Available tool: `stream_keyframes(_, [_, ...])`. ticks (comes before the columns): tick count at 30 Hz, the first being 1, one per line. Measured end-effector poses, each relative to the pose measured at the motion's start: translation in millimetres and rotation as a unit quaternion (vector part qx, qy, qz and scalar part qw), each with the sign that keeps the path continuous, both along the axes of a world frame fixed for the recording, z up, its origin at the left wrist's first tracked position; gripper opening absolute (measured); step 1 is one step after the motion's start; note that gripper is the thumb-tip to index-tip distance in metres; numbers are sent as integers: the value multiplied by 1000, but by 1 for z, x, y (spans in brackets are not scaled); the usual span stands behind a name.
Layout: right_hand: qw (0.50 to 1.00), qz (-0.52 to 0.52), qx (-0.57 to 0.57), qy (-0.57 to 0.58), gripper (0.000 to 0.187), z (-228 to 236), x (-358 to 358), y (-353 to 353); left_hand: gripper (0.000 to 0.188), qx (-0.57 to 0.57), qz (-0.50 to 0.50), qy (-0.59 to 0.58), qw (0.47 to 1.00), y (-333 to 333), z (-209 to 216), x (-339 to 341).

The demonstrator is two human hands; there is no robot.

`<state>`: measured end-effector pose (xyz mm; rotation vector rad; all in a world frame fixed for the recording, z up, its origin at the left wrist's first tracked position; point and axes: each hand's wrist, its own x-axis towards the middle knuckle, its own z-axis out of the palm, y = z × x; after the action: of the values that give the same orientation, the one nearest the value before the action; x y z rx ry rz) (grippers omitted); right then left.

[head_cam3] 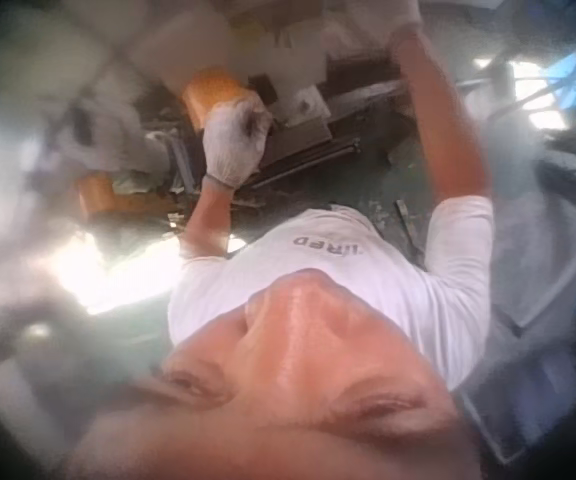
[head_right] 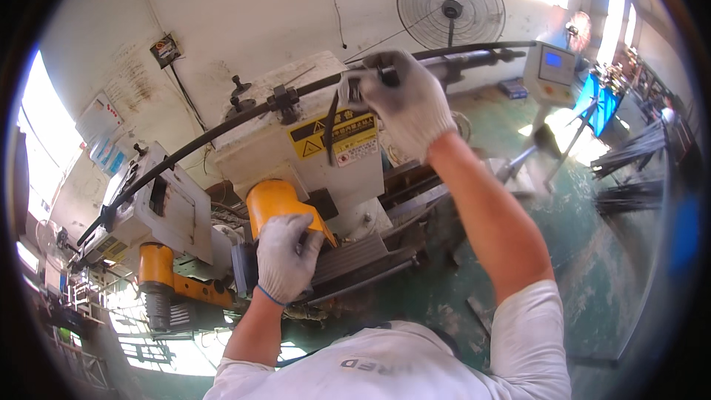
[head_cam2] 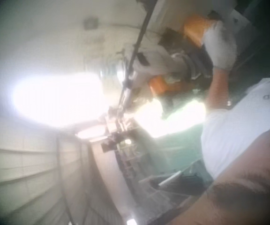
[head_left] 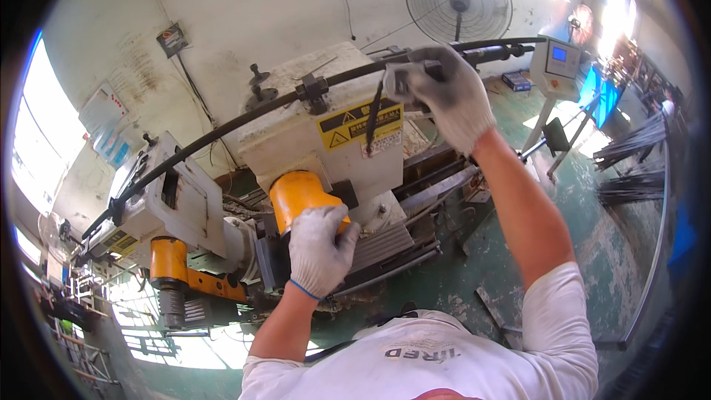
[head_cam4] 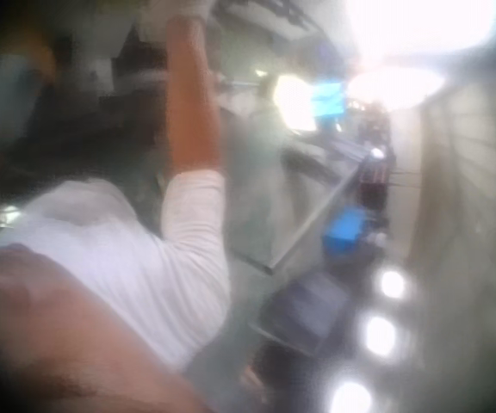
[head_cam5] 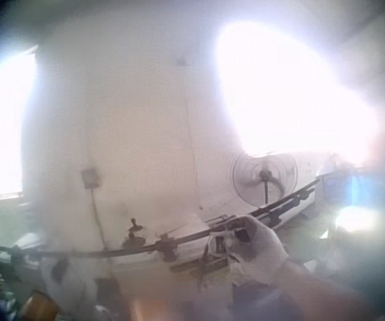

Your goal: The person measures a metal component on a machine with a tape measure and uses a wrench to tighten or loosen bolts on the equipment.

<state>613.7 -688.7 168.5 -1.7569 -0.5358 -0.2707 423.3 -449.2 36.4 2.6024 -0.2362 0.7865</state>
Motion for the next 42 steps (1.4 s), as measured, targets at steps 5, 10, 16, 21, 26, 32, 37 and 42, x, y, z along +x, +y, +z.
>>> stream_keyframes(5, [965,-22,-253,-68,43,45,137,56,24,9,20,38,999,1,7,3])
stream_keyframes(10, [936,173,-266,153,37,40,231,101,23,-14,46,58,997,0,10,8])
stream_keyframes(16, [861,249,-443,19,40,49,232,149,23,-9,81,63,995,-5,12,10])
stream_keyframes(21, [865,170,-449,-147,34,52,272,191,18,10,98,67,993,-13,13,18])
stream_keyframes(26, [796,262,-514,-183,42,13,300,242,23,5,124,69,990,-17,15,18])
stream_keyframes(32, [785,247,-512,-246,32,-10,300,279,23,19,157,35,987,-24,17,17])
stream_keyframes(37, [945,126,-151,-261,27,39,303,223,23,43,163,24,985,-26,15,27])
stream_keyframes(42, [934,61,-87,-340,26,53,305,109,29,65,171,-5,983,-22,-11,18])
